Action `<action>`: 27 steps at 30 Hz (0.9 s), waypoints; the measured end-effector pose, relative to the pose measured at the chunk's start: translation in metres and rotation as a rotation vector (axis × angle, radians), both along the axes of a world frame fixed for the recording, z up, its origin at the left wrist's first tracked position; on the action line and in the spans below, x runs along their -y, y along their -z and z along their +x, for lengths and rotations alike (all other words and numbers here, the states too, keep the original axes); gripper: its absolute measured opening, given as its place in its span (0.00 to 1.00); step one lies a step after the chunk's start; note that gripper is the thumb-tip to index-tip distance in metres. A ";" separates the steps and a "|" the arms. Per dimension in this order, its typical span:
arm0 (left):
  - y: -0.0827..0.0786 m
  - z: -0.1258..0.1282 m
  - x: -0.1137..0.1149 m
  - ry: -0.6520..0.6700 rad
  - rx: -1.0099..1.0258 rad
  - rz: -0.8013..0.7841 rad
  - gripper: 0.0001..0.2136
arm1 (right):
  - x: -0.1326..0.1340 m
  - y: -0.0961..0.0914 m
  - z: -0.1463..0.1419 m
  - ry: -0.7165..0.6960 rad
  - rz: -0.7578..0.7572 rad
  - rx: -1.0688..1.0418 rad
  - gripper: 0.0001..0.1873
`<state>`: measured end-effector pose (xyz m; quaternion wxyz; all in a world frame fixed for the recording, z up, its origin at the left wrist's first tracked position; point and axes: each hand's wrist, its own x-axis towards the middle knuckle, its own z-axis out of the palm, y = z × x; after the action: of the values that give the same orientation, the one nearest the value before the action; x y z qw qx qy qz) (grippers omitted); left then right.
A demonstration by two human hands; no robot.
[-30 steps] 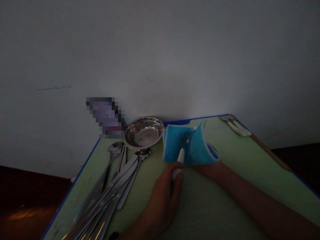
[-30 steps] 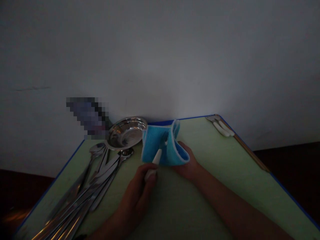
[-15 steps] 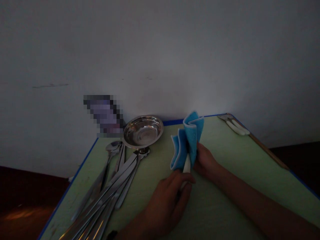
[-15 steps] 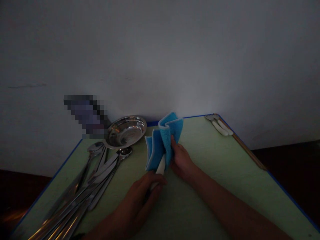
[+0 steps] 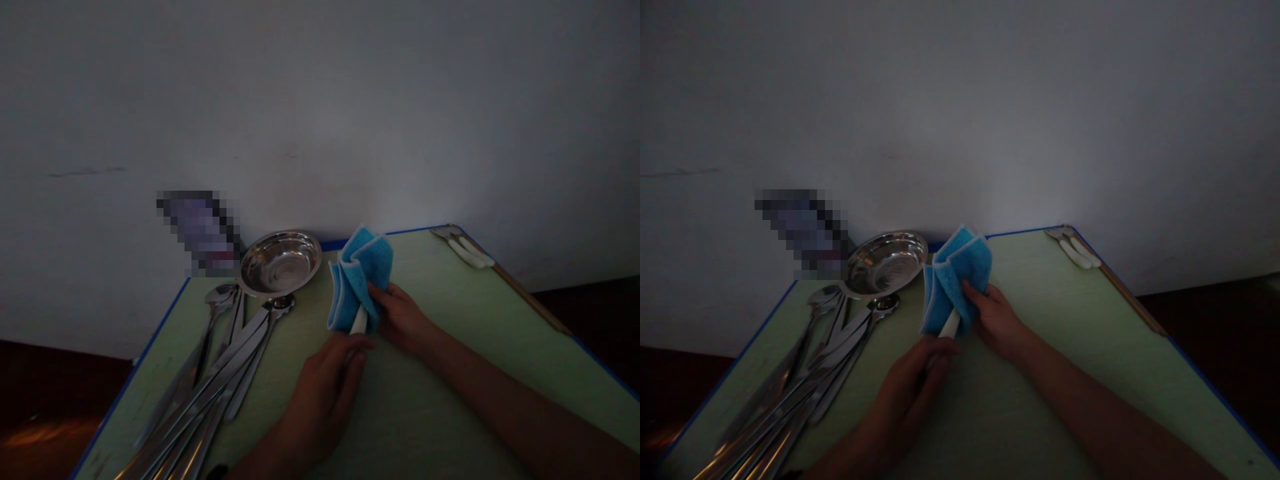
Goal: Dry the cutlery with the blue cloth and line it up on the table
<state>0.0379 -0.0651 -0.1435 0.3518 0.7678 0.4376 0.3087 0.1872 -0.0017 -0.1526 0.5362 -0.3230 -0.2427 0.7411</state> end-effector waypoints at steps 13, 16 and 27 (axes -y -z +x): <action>-0.005 -0.003 0.010 0.064 -0.025 0.226 0.11 | -0.011 0.001 0.006 0.124 -0.164 -0.091 0.12; -0.004 -0.003 0.008 0.001 0.015 0.157 0.09 | -0.009 0.000 0.003 0.146 -0.109 -0.058 0.12; -0.001 -0.008 0.017 -0.104 0.195 0.038 0.12 | -0.002 0.003 -0.003 0.117 0.027 0.096 0.10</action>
<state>0.0297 -0.0819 -0.1429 0.3619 0.7168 0.4345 0.4079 0.1846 0.0001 -0.1559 0.5706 -0.3645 -0.2587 0.6890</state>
